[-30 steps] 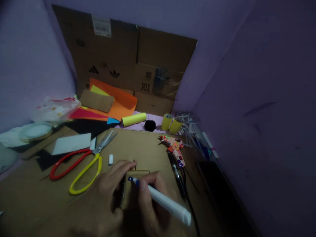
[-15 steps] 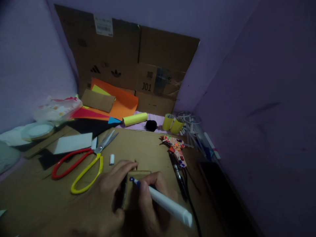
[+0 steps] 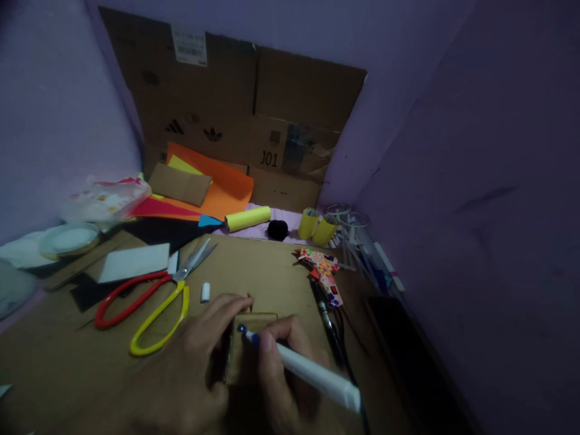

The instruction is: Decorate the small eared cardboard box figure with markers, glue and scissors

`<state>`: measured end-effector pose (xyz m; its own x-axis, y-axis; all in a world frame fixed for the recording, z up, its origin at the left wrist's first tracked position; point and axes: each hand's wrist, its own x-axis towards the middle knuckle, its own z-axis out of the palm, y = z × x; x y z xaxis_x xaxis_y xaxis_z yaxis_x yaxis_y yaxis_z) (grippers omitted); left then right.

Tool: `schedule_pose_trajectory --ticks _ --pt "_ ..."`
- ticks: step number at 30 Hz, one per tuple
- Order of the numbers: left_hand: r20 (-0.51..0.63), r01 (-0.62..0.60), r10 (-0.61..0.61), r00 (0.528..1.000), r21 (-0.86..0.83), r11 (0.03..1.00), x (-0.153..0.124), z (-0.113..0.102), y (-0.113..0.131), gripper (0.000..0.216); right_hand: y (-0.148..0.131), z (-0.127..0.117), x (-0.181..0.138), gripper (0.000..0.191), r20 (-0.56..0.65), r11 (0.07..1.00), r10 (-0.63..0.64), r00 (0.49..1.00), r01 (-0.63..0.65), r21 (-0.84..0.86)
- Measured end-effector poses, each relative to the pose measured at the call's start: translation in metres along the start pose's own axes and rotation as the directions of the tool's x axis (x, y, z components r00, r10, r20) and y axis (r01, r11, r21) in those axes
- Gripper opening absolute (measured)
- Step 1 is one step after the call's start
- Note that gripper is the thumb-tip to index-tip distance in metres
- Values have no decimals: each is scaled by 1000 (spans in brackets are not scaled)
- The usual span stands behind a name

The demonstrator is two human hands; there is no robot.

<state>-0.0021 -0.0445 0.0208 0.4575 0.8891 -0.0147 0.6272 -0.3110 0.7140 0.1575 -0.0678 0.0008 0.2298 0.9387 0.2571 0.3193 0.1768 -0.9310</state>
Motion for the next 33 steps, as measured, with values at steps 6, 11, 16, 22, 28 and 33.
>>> schedule_pose_trajectory --ticks 6,11,16,22,28,33 --pt "-106 -75 71 992 -37 997 1 10 -15 85 10 -6 22 28 -216 960 107 971 -44 277" --pt "-159 -126 117 980 -47 991 4 11 -20 85 14 -8 29 36 -23 941 229 973 -215 263" --pt "-186 -140 133 973 -21 990 7 10 -23 75 18 -5 23 33 87 964 183 979 -196 178" --pt "-153 -115 112 982 -17 993 9 7 -17 62 13 -6 22 35 29 952 208 978 -209 223" --pt "-197 -158 160 967 28 987 6 10 -15 60 2 -18 19 22 -235 992 -55 970 80 99" --pt "-205 -196 198 958 33 980 5 10 -14 60 3 -18 18 22 -235 989 -138 962 146 15"
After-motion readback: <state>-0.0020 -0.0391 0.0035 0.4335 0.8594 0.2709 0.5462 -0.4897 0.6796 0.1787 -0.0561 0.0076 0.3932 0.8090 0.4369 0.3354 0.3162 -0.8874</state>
